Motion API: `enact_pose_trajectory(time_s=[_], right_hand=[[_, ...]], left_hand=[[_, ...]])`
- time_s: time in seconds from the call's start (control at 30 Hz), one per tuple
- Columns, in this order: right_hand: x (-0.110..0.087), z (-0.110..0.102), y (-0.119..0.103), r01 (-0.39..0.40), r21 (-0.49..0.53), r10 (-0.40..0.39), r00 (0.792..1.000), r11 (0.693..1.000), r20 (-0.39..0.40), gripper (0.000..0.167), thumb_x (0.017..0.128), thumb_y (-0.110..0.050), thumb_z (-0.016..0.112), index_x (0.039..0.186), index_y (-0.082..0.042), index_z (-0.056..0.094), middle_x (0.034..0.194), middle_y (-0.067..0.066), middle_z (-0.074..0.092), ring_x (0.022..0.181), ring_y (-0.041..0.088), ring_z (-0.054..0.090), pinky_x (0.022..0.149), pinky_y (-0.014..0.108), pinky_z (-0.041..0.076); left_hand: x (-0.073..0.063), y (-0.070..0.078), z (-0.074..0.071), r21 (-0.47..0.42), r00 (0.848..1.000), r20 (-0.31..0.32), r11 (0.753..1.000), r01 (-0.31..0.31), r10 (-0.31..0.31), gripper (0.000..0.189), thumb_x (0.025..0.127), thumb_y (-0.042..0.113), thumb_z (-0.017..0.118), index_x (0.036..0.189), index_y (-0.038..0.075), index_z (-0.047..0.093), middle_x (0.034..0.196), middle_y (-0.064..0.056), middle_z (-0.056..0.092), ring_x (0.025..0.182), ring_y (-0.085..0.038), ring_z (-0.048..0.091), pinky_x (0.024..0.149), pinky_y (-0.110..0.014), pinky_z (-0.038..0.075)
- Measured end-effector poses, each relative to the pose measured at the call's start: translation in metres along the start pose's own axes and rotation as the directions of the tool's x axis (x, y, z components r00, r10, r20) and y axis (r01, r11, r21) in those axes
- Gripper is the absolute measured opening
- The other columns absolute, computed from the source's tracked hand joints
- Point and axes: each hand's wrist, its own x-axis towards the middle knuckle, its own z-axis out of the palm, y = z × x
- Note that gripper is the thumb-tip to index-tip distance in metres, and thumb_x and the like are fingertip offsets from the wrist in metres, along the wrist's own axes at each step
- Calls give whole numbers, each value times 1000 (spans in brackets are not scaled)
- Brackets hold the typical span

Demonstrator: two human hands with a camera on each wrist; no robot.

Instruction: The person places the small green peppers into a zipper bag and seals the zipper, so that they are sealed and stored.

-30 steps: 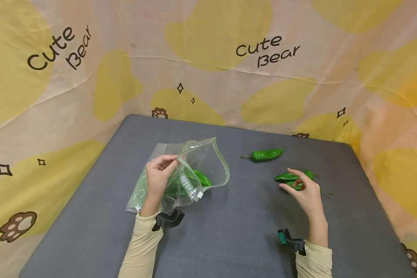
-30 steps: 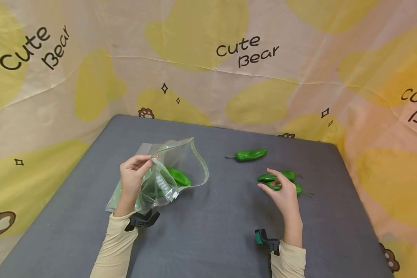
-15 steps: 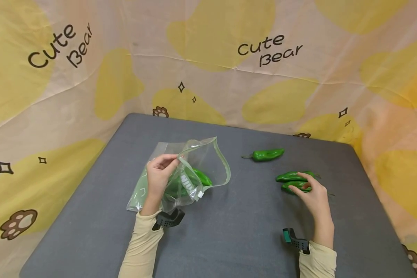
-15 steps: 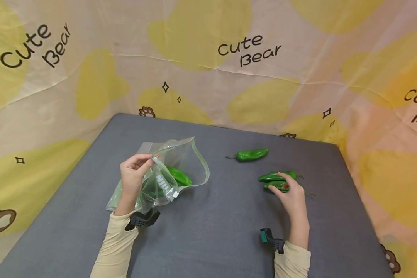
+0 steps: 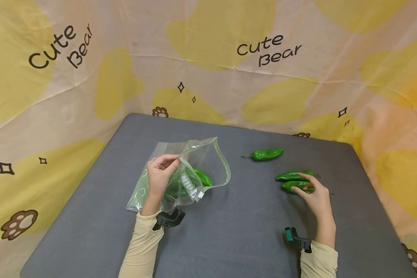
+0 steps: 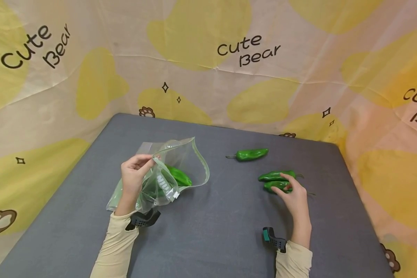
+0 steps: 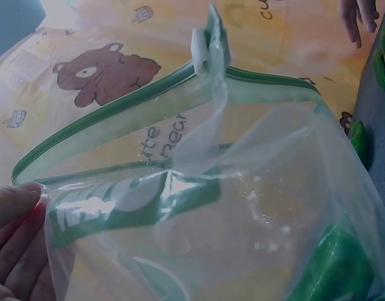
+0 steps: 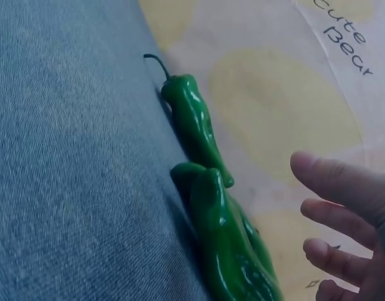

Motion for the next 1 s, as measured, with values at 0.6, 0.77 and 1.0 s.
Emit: enact_pose_trajectory(time_s=[0.6,0.77,1.0], right_hand=[[-3,2,17,-143,-67,151,979,987,134,56,72,-8,74,121,5,48,105,30,51,87,39,41,66,49,40],[-2,6,19,-157,-74,165,978,985,127,56,71,-1,73,121,6,48,117,32,45,96,43,30,76,55,34],[-1,10,23,-38,-119,50,994,992,101,53,67,7,72,114,11,49,114,34,45,91,43,37,76,52,30]], left_hand=[[2,13,10,27,1000,5,1000,9,-9,8,75,-9,66,82,-11,64,79,-16,66,73,-23,65,63,-26,53],[0,-2,1,12,1000,9,1000,6,-6,11,75,-10,66,85,-6,66,81,-20,65,74,-28,64,63,-30,54],[-1,-1,0,12,1000,2,1000,14,-14,10,75,-10,66,85,-7,66,82,-21,65,73,-28,64,63,-30,54]])
